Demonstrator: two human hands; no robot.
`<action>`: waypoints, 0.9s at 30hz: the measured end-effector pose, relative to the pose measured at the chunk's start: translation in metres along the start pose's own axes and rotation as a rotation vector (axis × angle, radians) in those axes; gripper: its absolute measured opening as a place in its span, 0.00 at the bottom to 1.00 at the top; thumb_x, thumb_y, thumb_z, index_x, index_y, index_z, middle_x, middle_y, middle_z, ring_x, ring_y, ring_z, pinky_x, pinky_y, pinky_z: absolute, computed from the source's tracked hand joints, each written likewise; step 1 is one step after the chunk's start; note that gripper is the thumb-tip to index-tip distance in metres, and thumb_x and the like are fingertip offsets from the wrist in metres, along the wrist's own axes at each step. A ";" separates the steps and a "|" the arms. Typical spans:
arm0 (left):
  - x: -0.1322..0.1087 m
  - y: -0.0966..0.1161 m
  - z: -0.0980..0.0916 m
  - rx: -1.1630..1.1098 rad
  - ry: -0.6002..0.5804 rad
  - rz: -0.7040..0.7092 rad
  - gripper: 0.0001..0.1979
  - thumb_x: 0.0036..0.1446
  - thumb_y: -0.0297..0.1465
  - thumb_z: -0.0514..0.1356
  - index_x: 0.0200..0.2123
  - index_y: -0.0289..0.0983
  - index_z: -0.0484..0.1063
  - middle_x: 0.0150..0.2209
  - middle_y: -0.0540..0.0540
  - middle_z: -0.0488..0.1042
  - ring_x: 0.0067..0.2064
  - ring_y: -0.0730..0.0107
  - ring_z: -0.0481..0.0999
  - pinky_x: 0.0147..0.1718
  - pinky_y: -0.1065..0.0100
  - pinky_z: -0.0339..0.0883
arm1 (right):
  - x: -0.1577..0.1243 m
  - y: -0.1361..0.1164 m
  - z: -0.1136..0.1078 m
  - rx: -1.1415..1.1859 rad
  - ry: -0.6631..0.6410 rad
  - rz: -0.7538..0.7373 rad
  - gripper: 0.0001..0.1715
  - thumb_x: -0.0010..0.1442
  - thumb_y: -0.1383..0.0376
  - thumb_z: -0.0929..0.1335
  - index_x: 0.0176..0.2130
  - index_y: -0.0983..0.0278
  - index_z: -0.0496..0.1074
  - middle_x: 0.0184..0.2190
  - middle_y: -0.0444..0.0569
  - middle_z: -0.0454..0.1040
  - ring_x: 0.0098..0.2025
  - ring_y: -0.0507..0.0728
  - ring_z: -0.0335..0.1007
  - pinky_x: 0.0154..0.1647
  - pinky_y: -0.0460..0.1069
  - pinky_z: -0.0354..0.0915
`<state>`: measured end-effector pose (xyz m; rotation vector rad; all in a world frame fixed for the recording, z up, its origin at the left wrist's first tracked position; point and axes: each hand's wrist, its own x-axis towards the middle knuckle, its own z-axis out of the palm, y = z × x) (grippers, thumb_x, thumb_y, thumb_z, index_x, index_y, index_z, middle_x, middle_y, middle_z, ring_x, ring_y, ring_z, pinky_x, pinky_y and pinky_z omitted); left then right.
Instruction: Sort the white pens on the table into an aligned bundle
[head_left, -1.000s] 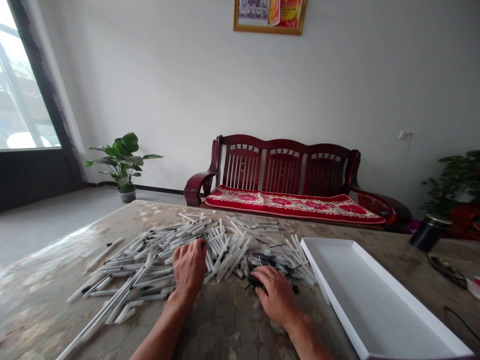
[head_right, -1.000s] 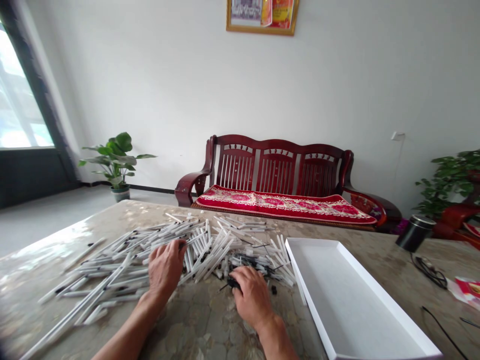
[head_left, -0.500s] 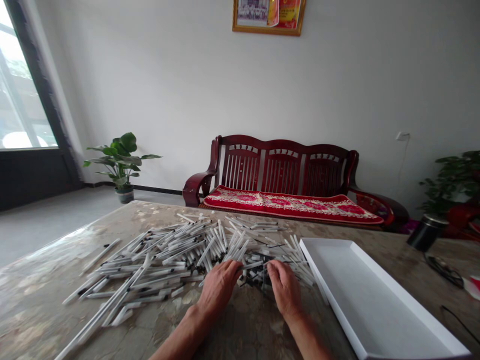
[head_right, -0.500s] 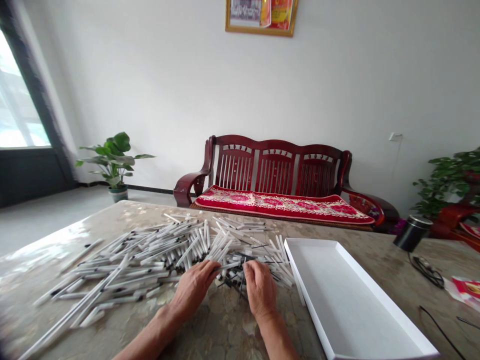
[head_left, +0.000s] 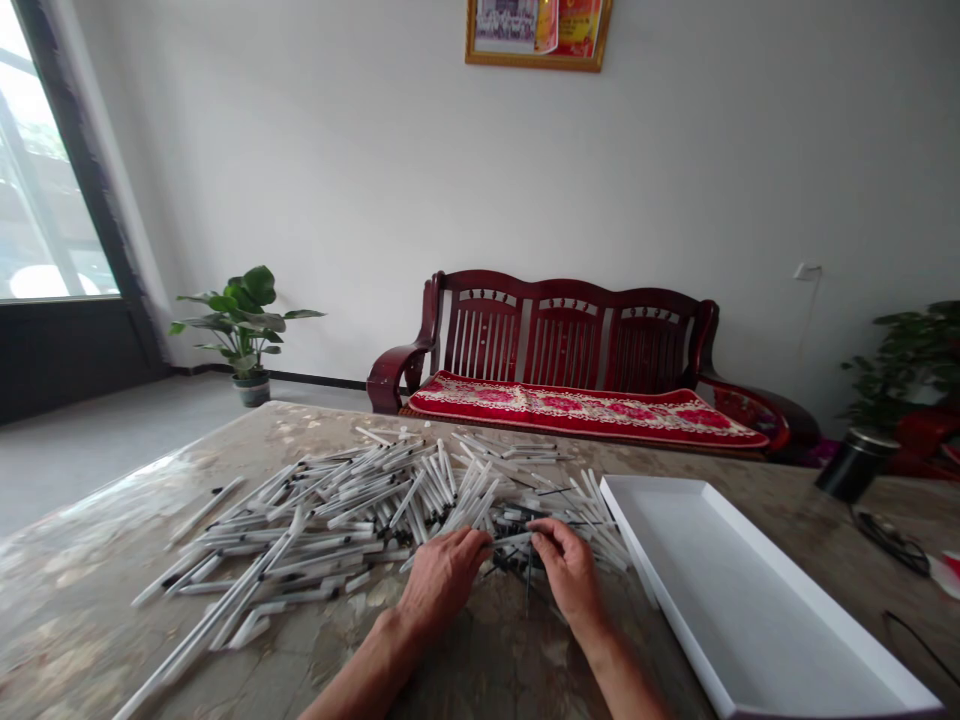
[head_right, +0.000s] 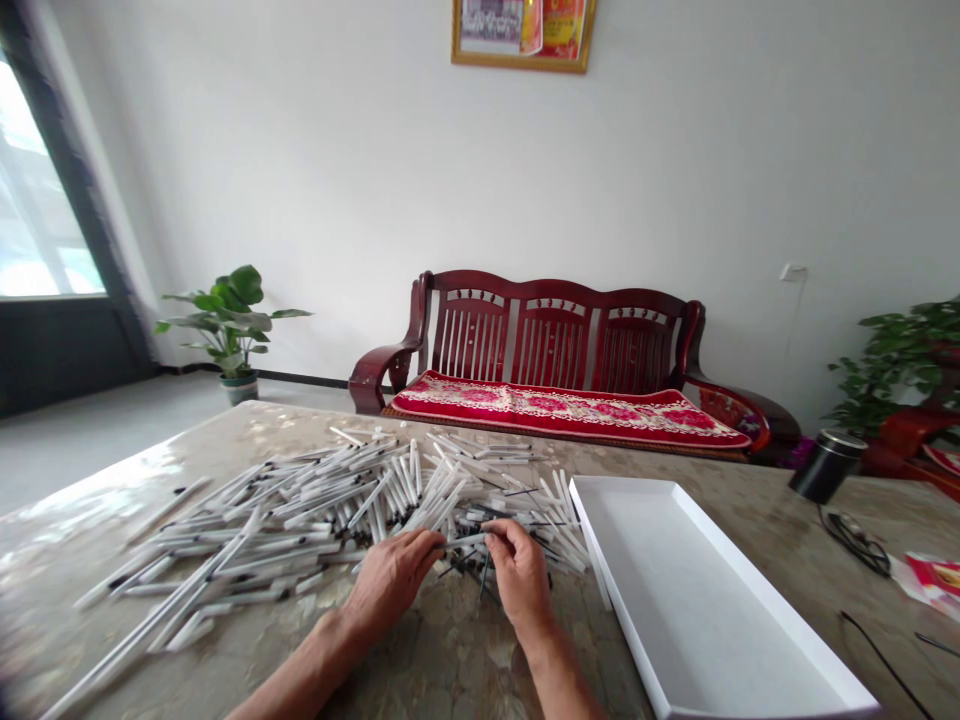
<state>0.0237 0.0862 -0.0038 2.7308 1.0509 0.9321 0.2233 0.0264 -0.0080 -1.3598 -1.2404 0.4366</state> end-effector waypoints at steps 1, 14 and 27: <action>0.000 0.000 0.000 -0.006 0.002 -0.003 0.11 0.66 0.32 0.52 0.38 0.42 0.75 0.32 0.48 0.80 0.33 0.68 0.79 0.32 0.71 0.68 | -0.001 0.000 0.000 0.008 0.007 0.016 0.21 0.60 0.49 0.66 0.38 0.63 0.77 0.34 0.50 0.80 0.36 0.59 0.76 0.39 0.49 0.69; 0.000 -0.002 0.004 -0.023 0.011 -0.022 0.11 0.66 0.33 0.52 0.40 0.43 0.75 0.34 0.49 0.80 0.35 0.68 0.80 0.34 0.72 0.70 | 0.001 -0.002 -0.001 -0.013 0.023 0.027 0.20 0.59 0.49 0.66 0.39 0.61 0.77 0.34 0.49 0.81 0.36 0.60 0.76 0.37 0.50 0.70; -0.001 -0.002 0.001 -0.023 0.003 -0.014 0.11 0.67 0.32 0.52 0.40 0.42 0.75 0.34 0.49 0.81 0.35 0.68 0.81 0.34 0.72 0.69 | 0.001 0.001 -0.001 0.011 -0.015 0.076 0.22 0.60 0.47 0.65 0.37 0.60 0.78 0.32 0.48 0.80 0.34 0.59 0.75 0.35 0.50 0.70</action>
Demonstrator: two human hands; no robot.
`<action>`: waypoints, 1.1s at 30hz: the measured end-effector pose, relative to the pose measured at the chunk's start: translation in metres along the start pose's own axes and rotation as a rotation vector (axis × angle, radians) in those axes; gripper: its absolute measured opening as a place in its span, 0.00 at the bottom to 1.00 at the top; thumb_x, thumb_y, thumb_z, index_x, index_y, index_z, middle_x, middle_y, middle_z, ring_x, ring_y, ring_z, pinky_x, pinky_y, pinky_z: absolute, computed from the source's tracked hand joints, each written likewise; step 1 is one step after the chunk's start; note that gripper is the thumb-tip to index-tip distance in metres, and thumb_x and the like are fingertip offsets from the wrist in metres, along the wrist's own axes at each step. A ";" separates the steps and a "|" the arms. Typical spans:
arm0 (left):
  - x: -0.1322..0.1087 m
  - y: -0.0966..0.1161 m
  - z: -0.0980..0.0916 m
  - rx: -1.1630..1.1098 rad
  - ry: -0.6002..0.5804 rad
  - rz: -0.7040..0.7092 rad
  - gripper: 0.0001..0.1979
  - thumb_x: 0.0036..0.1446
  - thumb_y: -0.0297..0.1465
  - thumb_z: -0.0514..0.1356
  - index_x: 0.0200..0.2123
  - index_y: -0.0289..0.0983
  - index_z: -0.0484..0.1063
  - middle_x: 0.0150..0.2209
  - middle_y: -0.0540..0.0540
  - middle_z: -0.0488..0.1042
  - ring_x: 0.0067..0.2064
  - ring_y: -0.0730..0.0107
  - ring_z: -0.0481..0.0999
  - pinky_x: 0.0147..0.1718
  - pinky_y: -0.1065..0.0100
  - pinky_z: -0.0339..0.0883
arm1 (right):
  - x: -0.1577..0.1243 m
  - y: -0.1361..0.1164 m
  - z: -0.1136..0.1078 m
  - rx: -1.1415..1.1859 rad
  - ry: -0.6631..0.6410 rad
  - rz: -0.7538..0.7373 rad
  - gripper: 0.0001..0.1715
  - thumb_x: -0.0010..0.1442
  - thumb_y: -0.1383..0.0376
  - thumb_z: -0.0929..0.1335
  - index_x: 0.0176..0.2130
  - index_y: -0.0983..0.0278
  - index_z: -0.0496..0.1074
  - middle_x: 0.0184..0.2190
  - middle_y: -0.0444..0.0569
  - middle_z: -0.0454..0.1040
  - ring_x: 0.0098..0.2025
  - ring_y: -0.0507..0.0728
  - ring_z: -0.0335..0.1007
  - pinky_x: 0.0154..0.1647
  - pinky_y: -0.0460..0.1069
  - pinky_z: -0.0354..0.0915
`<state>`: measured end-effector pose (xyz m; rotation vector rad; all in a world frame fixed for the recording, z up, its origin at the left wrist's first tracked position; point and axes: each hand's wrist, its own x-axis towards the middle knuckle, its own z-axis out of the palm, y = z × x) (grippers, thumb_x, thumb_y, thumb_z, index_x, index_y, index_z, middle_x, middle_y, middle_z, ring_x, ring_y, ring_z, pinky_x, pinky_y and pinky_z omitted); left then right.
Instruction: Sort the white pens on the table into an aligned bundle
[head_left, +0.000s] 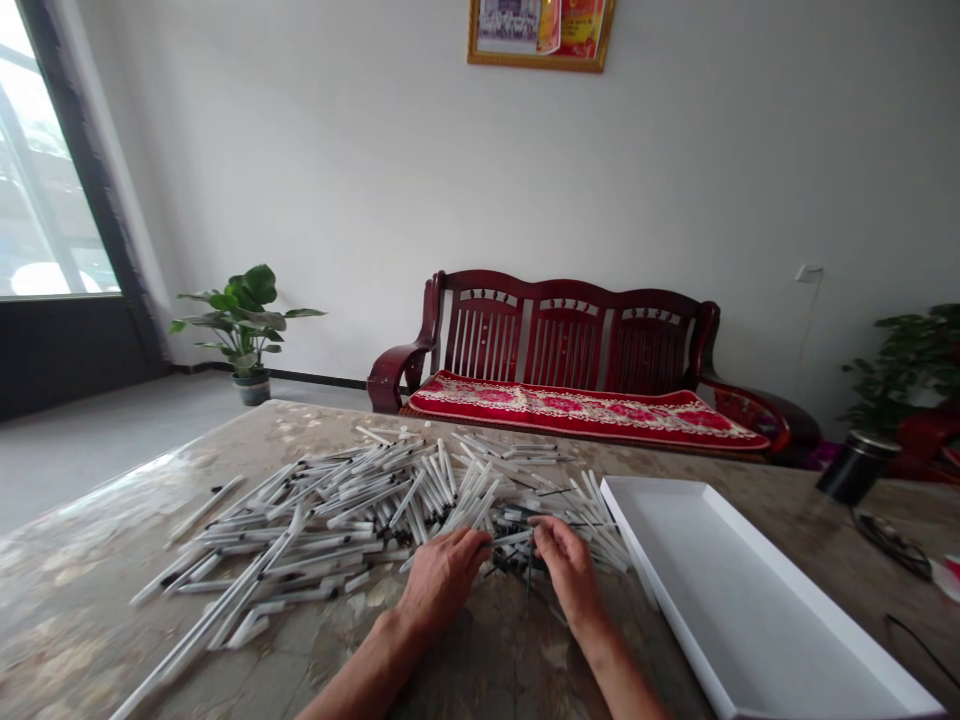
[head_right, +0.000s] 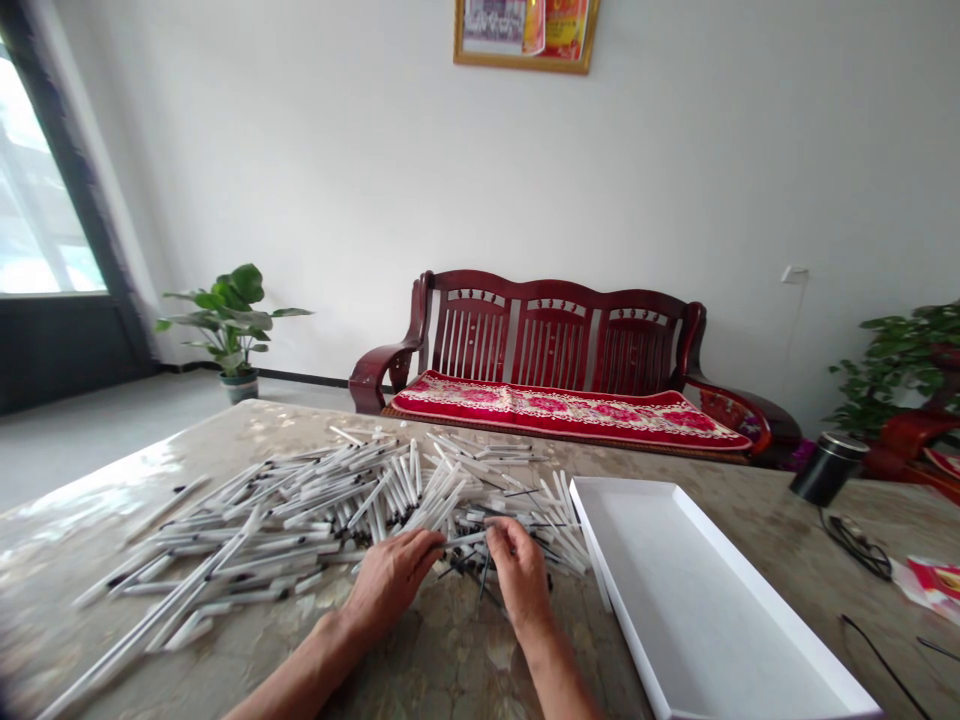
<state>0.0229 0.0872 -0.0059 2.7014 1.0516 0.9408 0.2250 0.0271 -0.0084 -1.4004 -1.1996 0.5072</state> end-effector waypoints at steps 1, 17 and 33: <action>0.000 0.000 0.000 0.001 0.001 0.007 0.11 0.67 0.33 0.52 0.40 0.42 0.75 0.33 0.49 0.81 0.35 0.68 0.81 0.34 0.72 0.69 | 0.000 0.001 0.000 -0.037 0.003 0.010 0.23 0.61 0.47 0.64 0.34 0.60 0.77 0.28 0.47 0.79 0.30 0.58 0.74 0.32 0.50 0.69; 0.000 0.000 0.001 -0.010 -0.008 0.020 0.13 0.68 0.35 0.51 0.39 0.42 0.75 0.33 0.50 0.80 0.34 0.68 0.80 0.33 0.72 0.69 | 0.000 0.002 -0.001 -0.058 0.022 -0.006 0.19 0.58 0.49 0.67 0.29 0.60 0.75 0.24 0.45 0.76 0.28 0.58 0.71 0.32 0.48 0.65; 0.000 -0.001 0.003 -0.018 -0.032 -0.037 0.11 0.67 0.34 0.52 0.40 0.42 0.75 0.34 0.50 0.81 0.35 0.69 0.80 0.34 0.73 0.68 | 0.002 0.000 0.000 0.029 0.031 0.000 0.22 0.59 0.48 0.66 0.39 0.62 0.77 0.37 0.51 0.80 0.41 0.61 0.75 0.43 0.50 0.67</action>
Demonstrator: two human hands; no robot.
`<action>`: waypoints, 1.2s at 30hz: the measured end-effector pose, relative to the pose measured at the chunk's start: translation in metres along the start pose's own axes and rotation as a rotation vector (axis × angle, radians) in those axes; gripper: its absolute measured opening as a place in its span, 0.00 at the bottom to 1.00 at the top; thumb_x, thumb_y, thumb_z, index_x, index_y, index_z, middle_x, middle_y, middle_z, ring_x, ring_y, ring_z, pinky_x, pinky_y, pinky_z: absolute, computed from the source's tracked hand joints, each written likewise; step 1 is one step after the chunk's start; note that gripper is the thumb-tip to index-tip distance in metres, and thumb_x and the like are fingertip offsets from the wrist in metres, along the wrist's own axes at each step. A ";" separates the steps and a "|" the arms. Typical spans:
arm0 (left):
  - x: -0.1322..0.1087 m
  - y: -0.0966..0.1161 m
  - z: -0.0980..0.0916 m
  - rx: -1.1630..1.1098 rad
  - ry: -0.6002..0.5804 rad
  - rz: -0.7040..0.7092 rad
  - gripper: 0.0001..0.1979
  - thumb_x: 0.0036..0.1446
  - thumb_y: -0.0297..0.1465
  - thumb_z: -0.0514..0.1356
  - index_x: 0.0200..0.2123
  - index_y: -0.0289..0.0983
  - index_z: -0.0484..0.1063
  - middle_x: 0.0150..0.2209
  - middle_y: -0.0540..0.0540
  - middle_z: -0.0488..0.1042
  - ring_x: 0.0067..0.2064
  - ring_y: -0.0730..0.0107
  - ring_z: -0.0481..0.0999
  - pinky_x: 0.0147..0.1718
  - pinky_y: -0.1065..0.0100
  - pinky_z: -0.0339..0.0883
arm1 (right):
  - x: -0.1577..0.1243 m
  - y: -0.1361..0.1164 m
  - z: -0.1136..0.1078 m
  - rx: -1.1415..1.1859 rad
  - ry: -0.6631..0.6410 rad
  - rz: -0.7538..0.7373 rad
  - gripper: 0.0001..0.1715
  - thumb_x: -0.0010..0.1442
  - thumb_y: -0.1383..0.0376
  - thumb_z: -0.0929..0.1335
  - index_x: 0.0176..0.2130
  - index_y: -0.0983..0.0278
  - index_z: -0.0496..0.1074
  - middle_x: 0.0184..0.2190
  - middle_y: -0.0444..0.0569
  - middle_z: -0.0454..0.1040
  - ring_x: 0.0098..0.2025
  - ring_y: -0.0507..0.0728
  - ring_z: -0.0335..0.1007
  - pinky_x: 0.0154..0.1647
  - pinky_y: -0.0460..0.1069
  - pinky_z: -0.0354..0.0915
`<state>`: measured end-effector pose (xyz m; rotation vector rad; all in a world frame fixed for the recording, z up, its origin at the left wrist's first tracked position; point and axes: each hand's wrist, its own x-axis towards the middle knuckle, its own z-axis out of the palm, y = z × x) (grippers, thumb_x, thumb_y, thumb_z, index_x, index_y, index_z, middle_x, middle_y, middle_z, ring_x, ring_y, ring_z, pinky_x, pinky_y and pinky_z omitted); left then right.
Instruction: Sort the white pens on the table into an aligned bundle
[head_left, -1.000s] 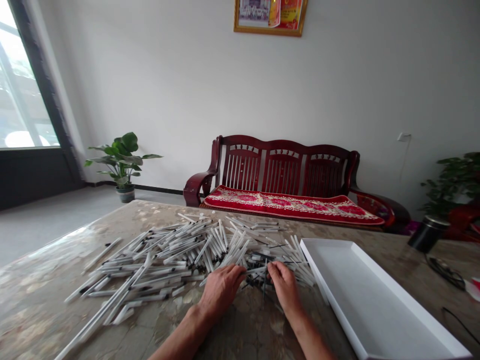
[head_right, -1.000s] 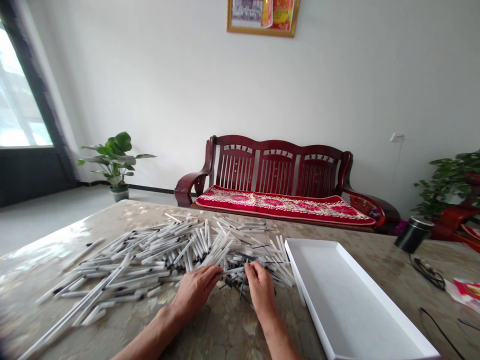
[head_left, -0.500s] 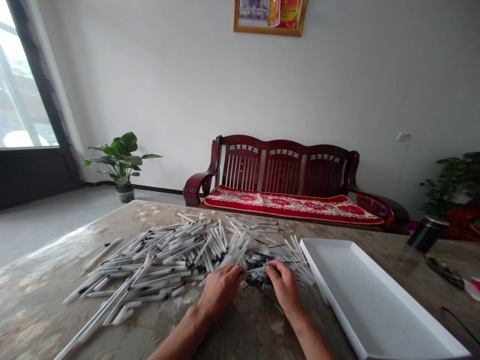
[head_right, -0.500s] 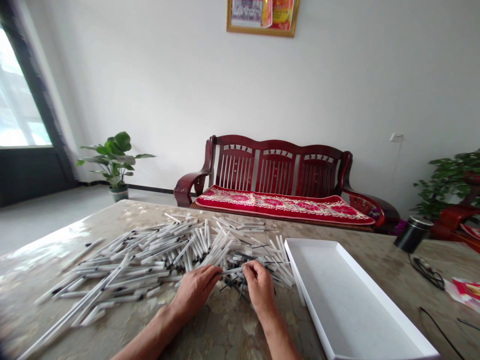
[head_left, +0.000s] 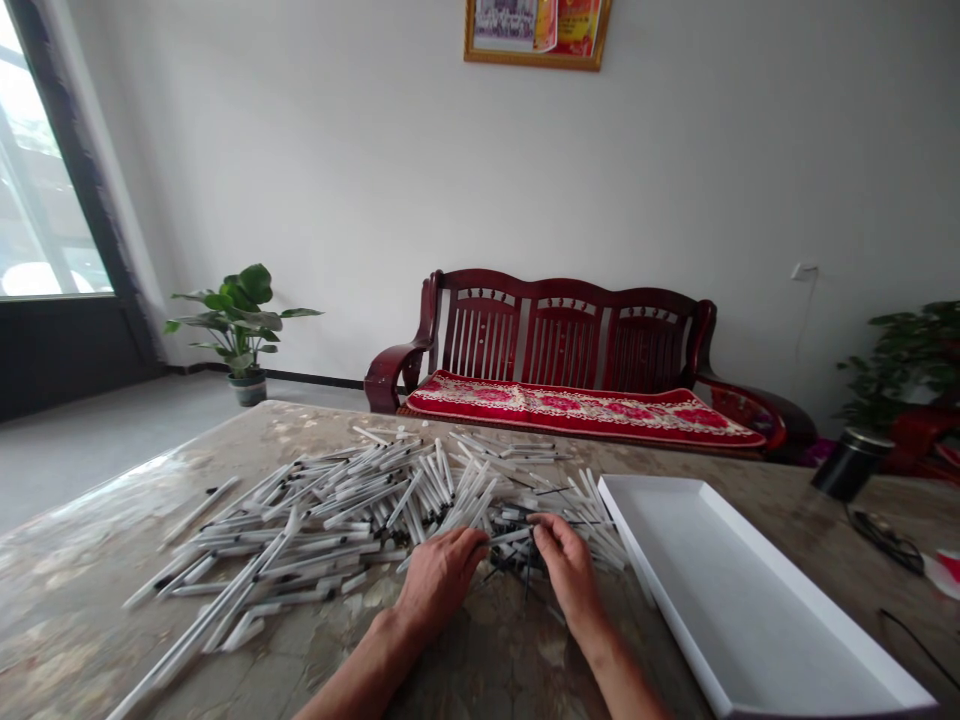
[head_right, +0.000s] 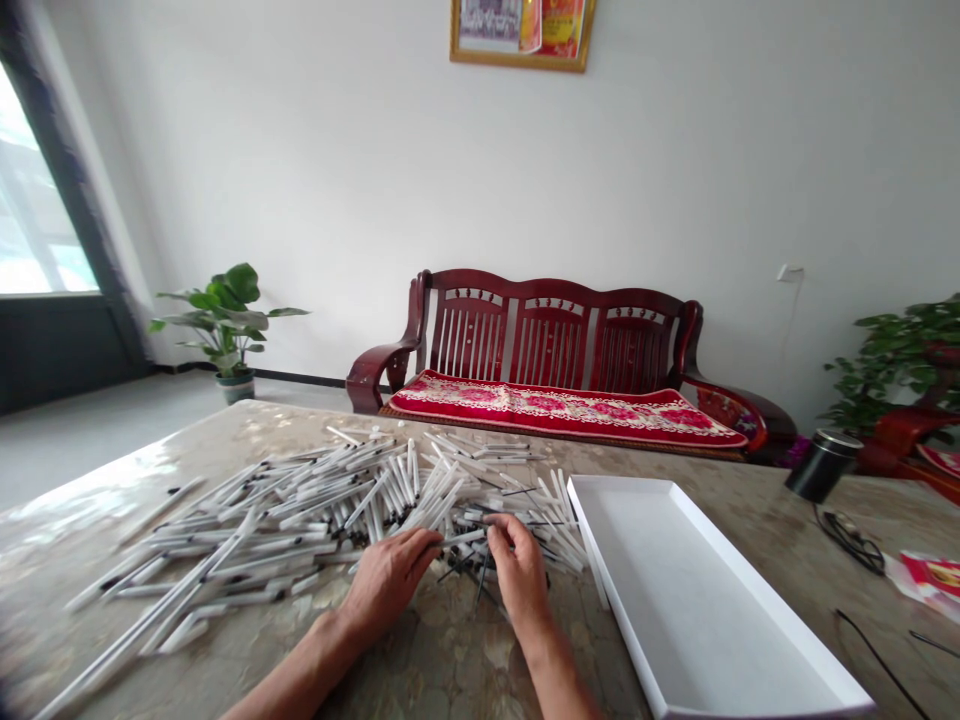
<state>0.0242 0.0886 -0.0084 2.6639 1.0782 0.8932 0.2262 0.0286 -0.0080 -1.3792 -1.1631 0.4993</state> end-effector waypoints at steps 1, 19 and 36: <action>0.000 0.000 0.000 -0.002 -0.001 0.001 0.11 0.67 0.34 0.52 0.40 0.42 0.75 0.34 0.50 0.81 0.35 0.69 0.80 0.34 0.72 0.68 | 0.000 0.000 0.000 -0.023 0.004 0.007 0.22 0.60 0.48 0.65 0.39 0.61 0.77 0.36 0.51 0.80 0.40 0.60 0.74 0.42 0.50 0.67; 0.000 0.001 -0.002 -0.040 -0.068 -0.059 0.13 0.66 0.34 0.51 0.40 0.42 0.76 0.36 0.49 0.81 0.37 0.68 0.81 0.36 0.72 0.69 | 0.002 0.003 0.001 -0.047 -0.040 0.030 0.21 0.57 0.48 0.66 0.30 0.62 0.75 0.25 0.48 0.77 0.30 0.59 0.72 0.34 0.48 0.66; 0.001 0.000 -0.009 0.007 -0.053 -0.129 0.12 0.67 0.34 0.51 0.39 0.43 0.75 0.37 0.49 0.80 0.39 0.68 0.80 0.37 0.72 0.67 | 0.013 0.026 -0.015 -0.175 0.299 0.048 0.19 0.59 0.48 0.60 0.31 0.58 0.68 0.24 0.46 0.73 0.28 0.59 0.71 0.32 0.51 0.65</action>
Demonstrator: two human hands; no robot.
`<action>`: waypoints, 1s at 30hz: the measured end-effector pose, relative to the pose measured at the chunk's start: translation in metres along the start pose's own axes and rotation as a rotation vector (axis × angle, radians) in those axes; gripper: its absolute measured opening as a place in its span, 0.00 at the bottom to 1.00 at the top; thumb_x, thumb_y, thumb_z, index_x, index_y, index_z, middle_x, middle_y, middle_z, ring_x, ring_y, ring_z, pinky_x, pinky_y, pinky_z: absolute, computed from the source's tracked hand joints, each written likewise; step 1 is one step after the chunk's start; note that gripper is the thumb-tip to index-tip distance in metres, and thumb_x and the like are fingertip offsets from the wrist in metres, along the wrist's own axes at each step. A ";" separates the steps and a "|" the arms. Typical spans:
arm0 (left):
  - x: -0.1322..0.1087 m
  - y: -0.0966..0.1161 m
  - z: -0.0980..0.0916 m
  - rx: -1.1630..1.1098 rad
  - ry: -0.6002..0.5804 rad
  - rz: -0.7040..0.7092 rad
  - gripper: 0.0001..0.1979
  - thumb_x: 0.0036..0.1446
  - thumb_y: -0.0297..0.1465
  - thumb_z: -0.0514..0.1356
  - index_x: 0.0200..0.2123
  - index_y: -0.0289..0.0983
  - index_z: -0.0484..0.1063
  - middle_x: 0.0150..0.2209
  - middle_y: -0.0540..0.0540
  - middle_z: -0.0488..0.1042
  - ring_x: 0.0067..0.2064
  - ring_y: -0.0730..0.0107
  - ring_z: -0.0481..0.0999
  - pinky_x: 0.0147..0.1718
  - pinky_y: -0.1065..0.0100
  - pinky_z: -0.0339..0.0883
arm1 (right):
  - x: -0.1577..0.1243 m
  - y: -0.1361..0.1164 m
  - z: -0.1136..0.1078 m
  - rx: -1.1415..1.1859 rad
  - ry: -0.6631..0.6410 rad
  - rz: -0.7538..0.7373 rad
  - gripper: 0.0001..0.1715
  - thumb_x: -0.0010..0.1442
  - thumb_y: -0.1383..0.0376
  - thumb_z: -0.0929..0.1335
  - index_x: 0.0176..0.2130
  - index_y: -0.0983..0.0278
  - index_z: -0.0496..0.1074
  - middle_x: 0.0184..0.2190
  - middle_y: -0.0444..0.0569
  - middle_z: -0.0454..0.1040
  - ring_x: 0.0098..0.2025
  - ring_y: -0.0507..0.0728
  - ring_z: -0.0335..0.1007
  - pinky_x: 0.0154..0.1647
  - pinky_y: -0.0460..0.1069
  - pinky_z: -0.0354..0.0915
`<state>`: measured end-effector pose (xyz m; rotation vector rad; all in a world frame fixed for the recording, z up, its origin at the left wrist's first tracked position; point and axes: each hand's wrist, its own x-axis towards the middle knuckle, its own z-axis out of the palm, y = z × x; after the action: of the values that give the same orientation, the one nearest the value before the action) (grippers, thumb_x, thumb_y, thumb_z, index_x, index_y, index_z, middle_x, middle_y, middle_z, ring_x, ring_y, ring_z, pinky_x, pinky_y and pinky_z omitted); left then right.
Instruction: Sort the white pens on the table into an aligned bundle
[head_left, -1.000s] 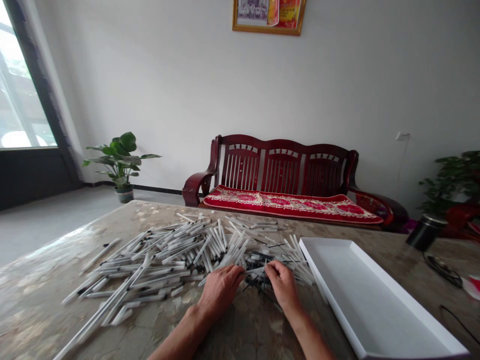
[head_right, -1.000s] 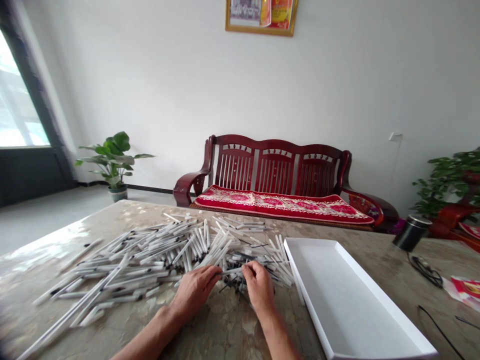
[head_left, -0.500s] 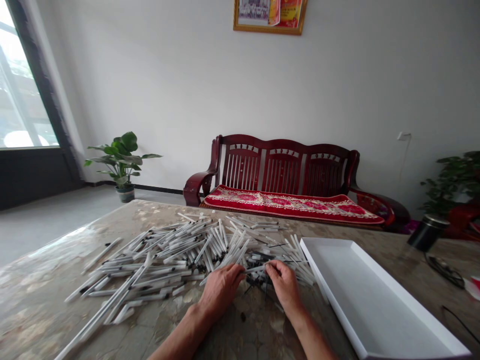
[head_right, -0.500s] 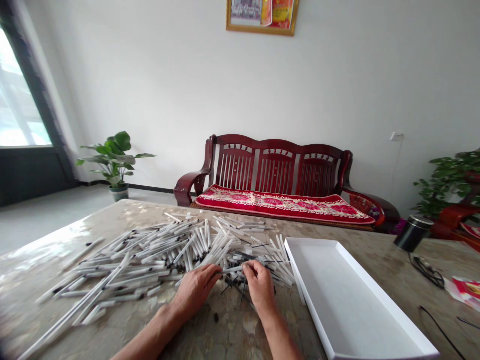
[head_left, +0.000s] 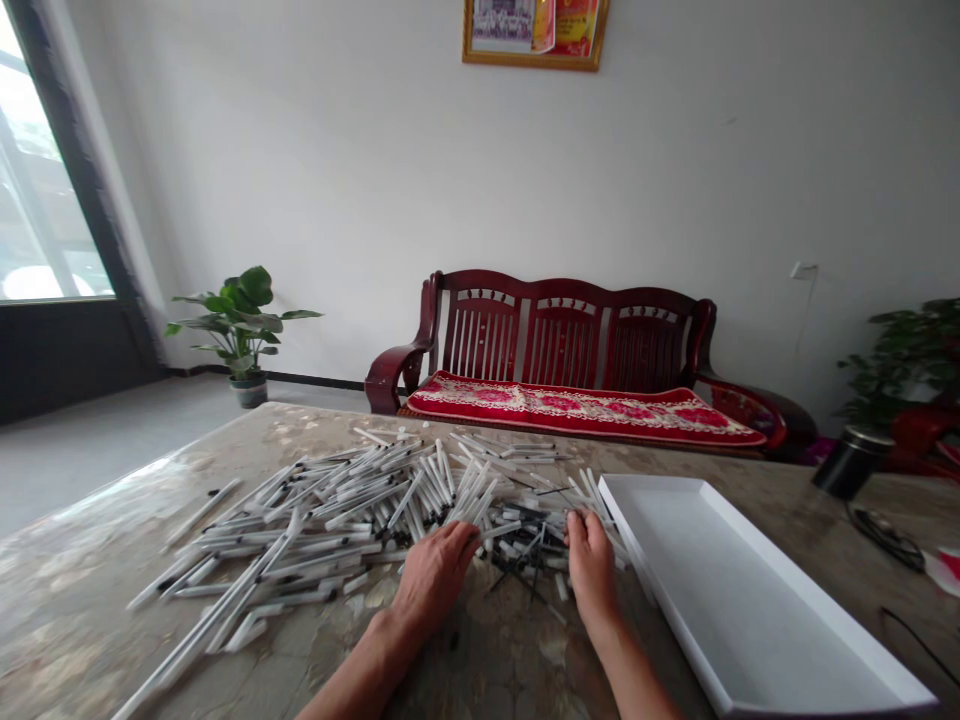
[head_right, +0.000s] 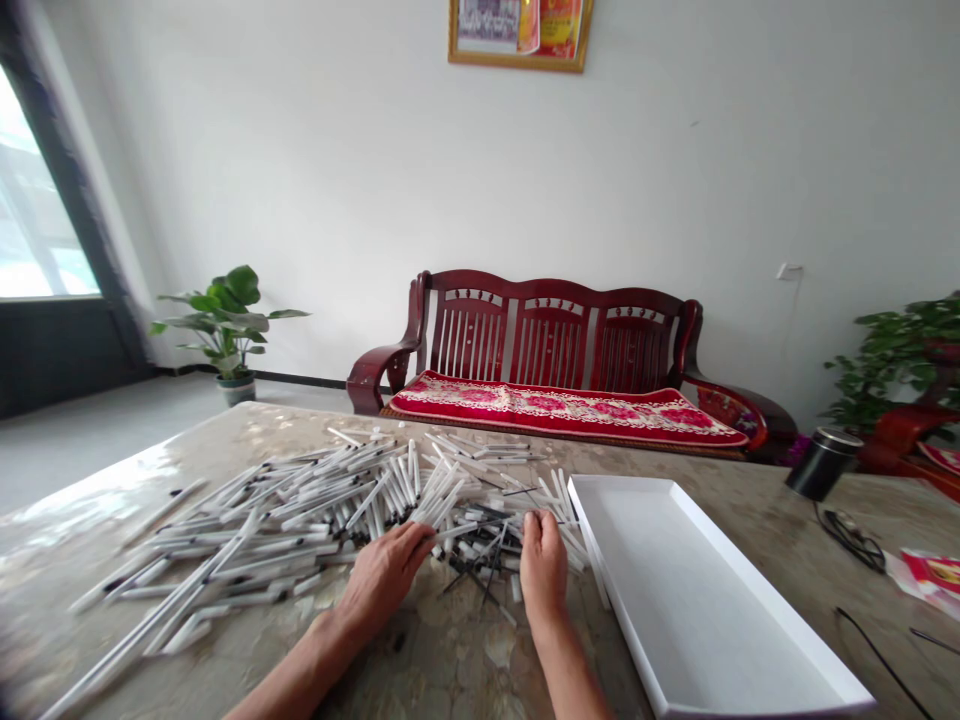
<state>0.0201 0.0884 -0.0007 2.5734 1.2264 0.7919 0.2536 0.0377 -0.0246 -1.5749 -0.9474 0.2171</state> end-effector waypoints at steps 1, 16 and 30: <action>0.000 0.000 -0.001 0.012 0.001 -0.016 0.12 0.67 0.33 0.51 0.39 0.42 0.74 0.38 0.48 0.80 0.39 0.68 0.80 0.37 0.72 0.67 | 0.003 0.002 -0.003 -0.019 0.049 0.017 0.19 0.59 0.48 0.60 0.31 0.58 0.68 0.23 0.46 0.73 0.27 0.59 0.71 0.31 0.51 0.65; 0.000 -0.005 0.005 -0.057 0.184 0.009 0.12 0.66 0.32 0.51 0.44 0.43 0.75 0.36 0.47 0.78 0.38 0.67 0.79 0.38 0.70 0.71 | -0.001 -0.004 -0.005 -0.074 0.114 -0.027 0.22 0.59 0.48 0.61 0.40 0.60 0.73 0.40 0.54 0.79 0.43 0.63 0.74 0.45 0.54 0.67; -0.002 0.008 0.000 -0.049 0.069 0.211 0.14 0.66 0.32 0.51 0.46 0.42 0.76 0.35 0.46 0.77 0.37 0.67 0.76 0.38 0.69 0.69 | -0.029 -0.036 0.003 -0.171 -0.300 -0.161 0.31 0.65 0.43 0.58 0.25 0.59 0.71 0.19 0.44 0.72 0.22 0.55 0.66 0.26 0.47 0.57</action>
<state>0.0244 0.0821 0.0021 2.6858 0.9502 0.9467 0.2171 0.0190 -0.0035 -1.6397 -1.3507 0.2691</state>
